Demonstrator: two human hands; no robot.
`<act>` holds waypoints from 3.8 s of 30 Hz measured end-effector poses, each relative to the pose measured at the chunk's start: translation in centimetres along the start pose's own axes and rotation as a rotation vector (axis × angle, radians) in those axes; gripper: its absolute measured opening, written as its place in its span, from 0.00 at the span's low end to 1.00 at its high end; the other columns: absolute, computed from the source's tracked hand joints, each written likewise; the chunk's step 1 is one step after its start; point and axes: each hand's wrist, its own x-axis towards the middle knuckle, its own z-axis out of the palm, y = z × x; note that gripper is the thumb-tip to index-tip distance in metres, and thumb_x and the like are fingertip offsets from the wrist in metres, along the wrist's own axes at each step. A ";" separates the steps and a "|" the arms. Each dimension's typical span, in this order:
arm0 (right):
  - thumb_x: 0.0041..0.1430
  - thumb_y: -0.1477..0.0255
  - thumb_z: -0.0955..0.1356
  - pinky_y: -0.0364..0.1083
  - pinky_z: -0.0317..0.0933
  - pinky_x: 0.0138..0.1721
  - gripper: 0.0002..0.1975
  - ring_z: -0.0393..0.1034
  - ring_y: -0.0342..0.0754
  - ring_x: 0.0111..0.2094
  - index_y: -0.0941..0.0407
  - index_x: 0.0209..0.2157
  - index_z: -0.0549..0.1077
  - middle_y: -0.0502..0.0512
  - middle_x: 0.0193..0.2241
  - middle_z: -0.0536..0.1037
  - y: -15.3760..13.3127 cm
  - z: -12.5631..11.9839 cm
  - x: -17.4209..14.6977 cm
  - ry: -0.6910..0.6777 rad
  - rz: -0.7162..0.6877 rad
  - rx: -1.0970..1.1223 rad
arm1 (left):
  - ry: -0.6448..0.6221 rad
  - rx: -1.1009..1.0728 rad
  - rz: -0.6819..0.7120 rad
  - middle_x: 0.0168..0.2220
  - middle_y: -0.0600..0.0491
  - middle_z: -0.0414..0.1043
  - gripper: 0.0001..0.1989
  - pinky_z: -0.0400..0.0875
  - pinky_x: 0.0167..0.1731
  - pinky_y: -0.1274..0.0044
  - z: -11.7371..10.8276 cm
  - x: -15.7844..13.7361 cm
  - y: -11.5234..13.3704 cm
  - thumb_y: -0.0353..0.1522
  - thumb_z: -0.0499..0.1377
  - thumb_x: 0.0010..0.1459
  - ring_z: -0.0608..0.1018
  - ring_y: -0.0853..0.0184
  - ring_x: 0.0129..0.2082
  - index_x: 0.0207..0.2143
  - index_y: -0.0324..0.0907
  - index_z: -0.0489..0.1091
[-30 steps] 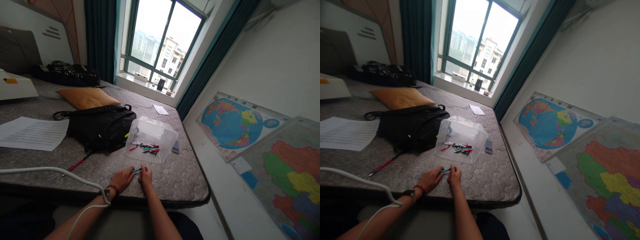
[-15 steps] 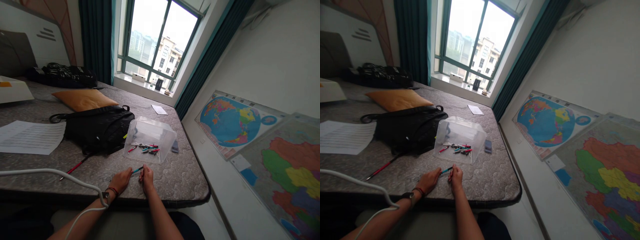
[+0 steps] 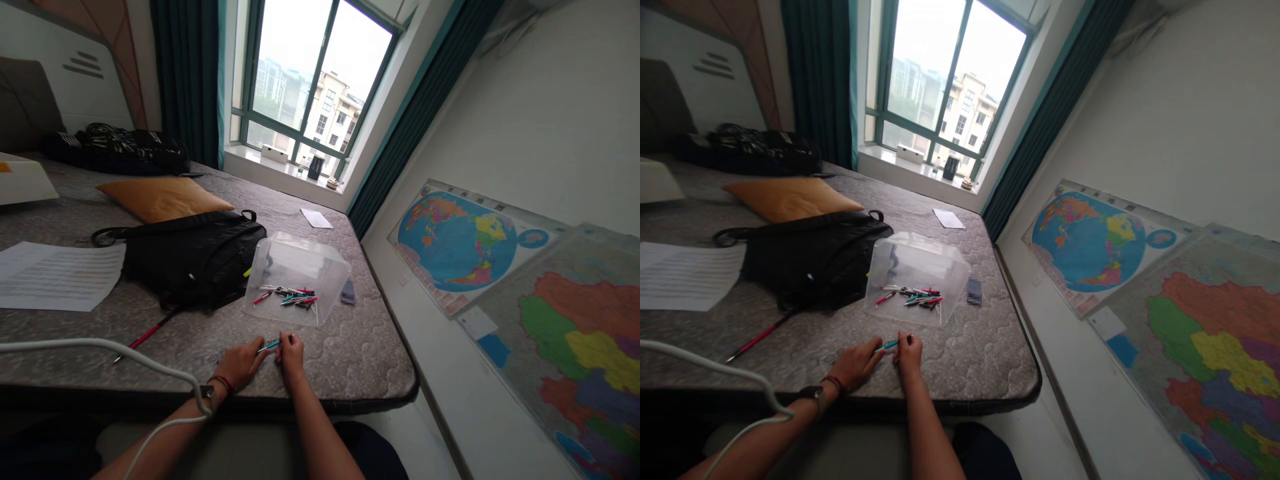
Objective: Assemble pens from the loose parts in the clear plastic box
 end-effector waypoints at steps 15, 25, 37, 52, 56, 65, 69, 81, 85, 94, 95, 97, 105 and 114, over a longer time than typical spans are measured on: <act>0.52 0.53 0.71 0.37 0.51 0.13 0.21 0.60 0.37 0.13 0.56 0.26 0.65 0.42 0.15 0.66 -0.3 -0.1 0.1 0.020 0.024 0.066 | 0.018 0.049 0.032 0.38 0.48 0.78 0.21 0.65 0.33 0.74 0.5 0.3 -0.1 0.40 0.37 0.70 0.80 0.61 0.37 0.41 0.44 0.67; 0.45 0.66 0.75 0.38 0.63 0.22 0.17 0.71 0.42 0.23 0.58 0.36 0.71 0.47 0.22 0.74 -1.3 -0.5 -0.4 -0.014 0.107 0.190 | 0.001 0.070 -0.043 0.37 0.46 0.78 0.20 0.66 0.32 0.73 -0.1 0.3 0.1 0.38 0.36 0.70 0.80 0.58 0.38 0.43 0.43 0.66; 0.45 0.67 0.76 0.37 0.56 0.19 0.24 0.65 0.38 0.19 0.57 0.43 0.68 0.43 0.22 0.71 -1.2 -0.8 -0.2 -0.035 0.101 0.256 | -0.019 0.077 -0.057 0.37 0.47 0.78 0.22 0.66 0.32 0.73 -0.3 0.3 0.3 0.40 0.34 0.70 0.80 0.58 0.37 0.43 0.44 0.65; 0.43 0.63 0.77 0.38 0.51 0.16 0.22 0.58 0.37 0.17 0.57 0.37 0.70 0.41 0.20 0.68 -0.5 -0.4 0.2 0.019 0.018 0.105 | -0.027 0.056 -0.083 0.38 0.45 0.78 0.21 0.68 0.36 0.71 -0.3 0.3 0.3 0.40 0.36 0.70 0.80 0.59 0.38 0.44 0.44 0.66; 0.41 0.66 0.77 0.37 0.53 0.20 0.28 0.59 0.37 0.18 0.57 0.45 0.70 0.40 0.20 0.67 -1.1 -0.8 -0.2 -0.025 0.080 0.232 | -0.024 0.058 -0.075 0.38 0.46 0.78 0.21 0.67 0.36 0.72 -0.3 0.3 0.2 0.41 0.36 0.70 0.80 0.59 0.38 0.44 0.44 0.66; 0.43 0.72 0.77 0.38 0.63 0.25 0.30 0.68 0.39 0.25 0.53 0.50 0.69 0.53 0.40 0.79 -2.4 -1.0 -1.1 -0.097 0.175 0.468 | -0.025 0.059 -0.090 0.37 0.47 0.78 0.22 0.66 0.34 0.73 -0.2 0.3 0.2 0.41 0.35 0.70 0.80 0.60 0.38 0.44 0.44 0.65; 0.47 0.70 0.77 0.38 0.65 0.28 0.27 0.71 0.40 0.29 0.51 0.49 0.69 0.54 0.47 0.78 -2.8 -0.6 -1.5 -0.098 0.213 0.493 | -0.029 0.048 -0.130 0.39 0.47 0.78 0.22 0.66 0.35 0.74 -0.8 0.1 0.6 0.41 0.34 0.70 0.80 0.60 0.38 0.45 0.44 0.65; 0.43 0.74 0.78 0.39 0.67 0.29 0.17 0.73 0.41 0.30 0.55 0.34 0.72 0.52 0.36 0.80 -2.3 -0.7 -1.2 -0.043 0.251 0.513 | -0.057 0.045 -0.133 0.40 0.45 0.77 0.22 0.65 0.34 0.74 -2.2 -0.2 1.3 0.42 0.34 0.70 0.80 0.60 0.40 0.46 0.44 0.65; 0.44 0.75 0.77 0.38 0.68 0.31 0.16 0.73 0.40 0.31 0.56 0.36 0.74 0.53 0.39 0.80 -2.2 -0.9 -1.2 -0.048 0.239 0.549 | -0.040 0.046 -0.133 0.39 0.46 0.77 0.22 0.65 0.34 0.74 -1.9 -0.2 1.2 0.41 0.34 0.70 0.80 0.60 0.39 0.45 0.44 0.65; 0.47 0.74 0.75 0.41 0.68 0.32 0.15 0.74 0.42 0.32 0.55 0.38 0.73 0.53 0.41 0.80 -2.6 -1.1 -1.3 -0.036 0.224 0.579 | -0.059 0.079 -0.156 0.37 0.46 0.77 0.24 0.65 0.34 0.74 -1.6 -0.1 1.1 0.41 0.33 0.70 0.80 0.61 0.38 0.44 0.43 0.66; 0.47 0.74 0.76 0.41 0.68 0.32 0.15 0.74 0.42 0.31 0.55 0.38 0.73 0.53 0.40 0.80 -2.6 -1.1 -1.3 -0.032 0.221 0.586 | -0.055 0.076 -0.156 0.37 0.46 0.77 0.24 0.65 0.34 0.74 -1.6 0.0 1.0 0.41 0.33 0.70 0.80 0.61 0.37 0.44 0.43 0.66; 0.47 0.74 0.76 0.40 0.68 0.31 0.16 0.73 0.41 0.31 0.54 0.39 0.72 0.52 0.40 0.80 -2.6 -1.0 -1.3 -0.028 0.209 0.598 | -0.048 0.066 -0.152 0.37 0.46 0.77 0.24 0.65 0.35 0.73 -1.4 0.0 0.9 0.41 0.33 0.70 0.79 0.60 0.37 0.45 0.43 0.66; 0.49 0.68 0.76 0.41 0.67 0.29 0.20 0.73 0.42 0.29 0.53 0.39 0.65 0.53 0.38 0.81 -1.4 -0.1 -0.4 0.188 0.127 0.600 | -0.006 0.071 -0.191 0.37 0.43 0.77 0.24 0.65 0.34 0.72 -0.9 0.2 0.4 0.40 0.34 0.70 0.79 0.58 0.37 0.45 0.42 0.67; 0.51 0.67 0.75 0.39 0.67 0.29 0.20 0.74 0.41 0.29 0.51 0.40 0.62 0.51 0.35 0.81 -1.8 -1.9 -0.5 0.333 0.097 0.689 | 0.036 0.109 -0.262 0.36 0.44 0.77 0.24 0.62 0.31 0.74 -1.2 0.1 0.4 0.39 0.34 0.71 0.80 0.59 0.35 0.44 0.41 0.67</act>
